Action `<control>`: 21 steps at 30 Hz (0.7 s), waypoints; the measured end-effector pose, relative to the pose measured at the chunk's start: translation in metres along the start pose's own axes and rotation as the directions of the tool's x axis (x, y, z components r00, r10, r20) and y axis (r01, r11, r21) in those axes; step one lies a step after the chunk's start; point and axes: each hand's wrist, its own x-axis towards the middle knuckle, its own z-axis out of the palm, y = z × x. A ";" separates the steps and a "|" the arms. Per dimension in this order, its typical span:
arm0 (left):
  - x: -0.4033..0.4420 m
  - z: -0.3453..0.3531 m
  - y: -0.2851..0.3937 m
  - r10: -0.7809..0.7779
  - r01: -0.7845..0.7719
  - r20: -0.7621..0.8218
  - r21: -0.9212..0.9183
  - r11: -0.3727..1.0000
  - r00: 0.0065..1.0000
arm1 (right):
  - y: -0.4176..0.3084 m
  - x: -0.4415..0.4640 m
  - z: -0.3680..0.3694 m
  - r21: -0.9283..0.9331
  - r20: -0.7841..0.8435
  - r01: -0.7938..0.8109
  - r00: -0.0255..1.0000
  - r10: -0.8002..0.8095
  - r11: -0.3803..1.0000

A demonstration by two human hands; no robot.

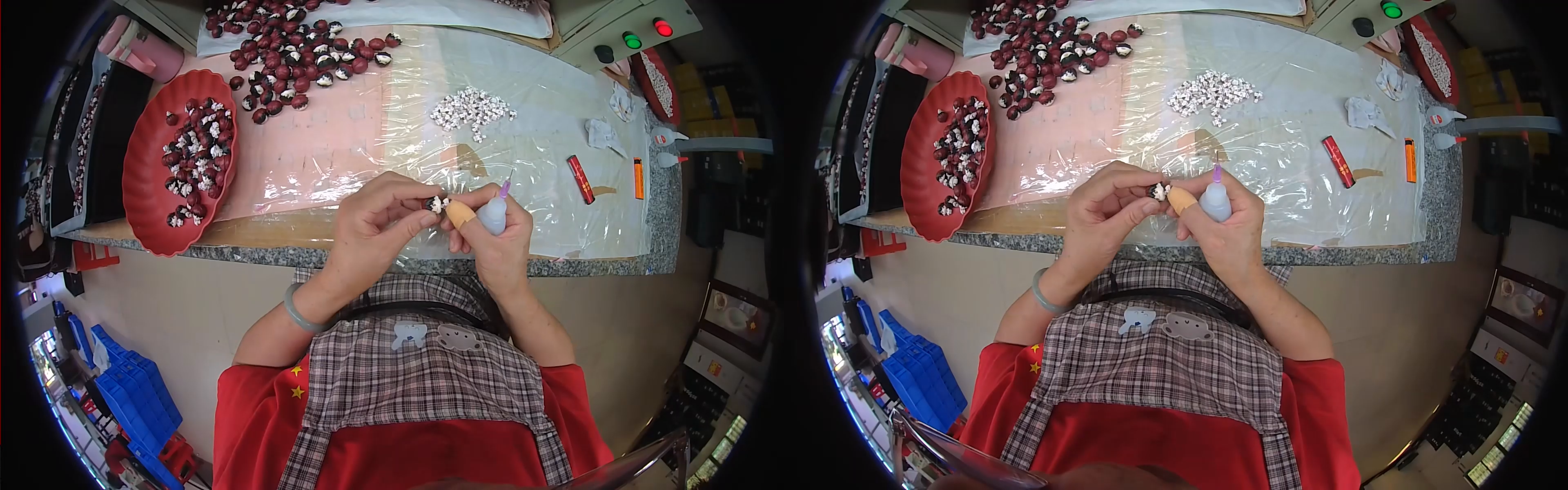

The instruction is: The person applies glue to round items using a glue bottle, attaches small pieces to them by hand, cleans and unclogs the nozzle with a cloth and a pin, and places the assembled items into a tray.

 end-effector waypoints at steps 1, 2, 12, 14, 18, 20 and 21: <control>0.000 0.000 0.001 0.072 -0.071 0.002 0.121 0.990 0.997 | 0.004 -0.001 0.001 0.004 -0.009 0.009 1.000 -0.009 1.000; 0.000 0.000 0.002 0.141 -0.140 0.011 0.240 0.961 0.990 | 0.008 -0.003 0.001 0.007 -0.018 0.018 1.000 -0.017 1.000; 0.002 -0.010 0.012 0.165 -0.197 0.115 0.384 0.902 0.980 | 0.021 -0.003 0.004 0.113 0.012 0.053 0.998 -0.055 0.992; 0.004 -0.014 0.018 0.132 -0.130 0.004 0.207 0.970 0.991 | 0.016 0.003 0.004 0.116 0.064 0.042 0.997 -0.049 0.992; 0.013 -0.050 0.036 0.003 -0.007 -0.102 -0.039 0.999 0.995 | 0.005 0.013 -0.007 0.133 0.065 0.137 0.987 -0.147 0.982; 0.021 -0.077 0.034 0.088 -0.066 -0.199 0.118 0.991 0.976 | 0.010 0.015 -0.016 0.123 0.093 0.124 0.986 -0.136 0.985; 0.026 -0.082 0.040 0.172 -0.067 -0.235 0.397 0.916 0.957 | 0.011 0.015 -0.018 0.116 0.105 0.117 0.986 -0.129 0.986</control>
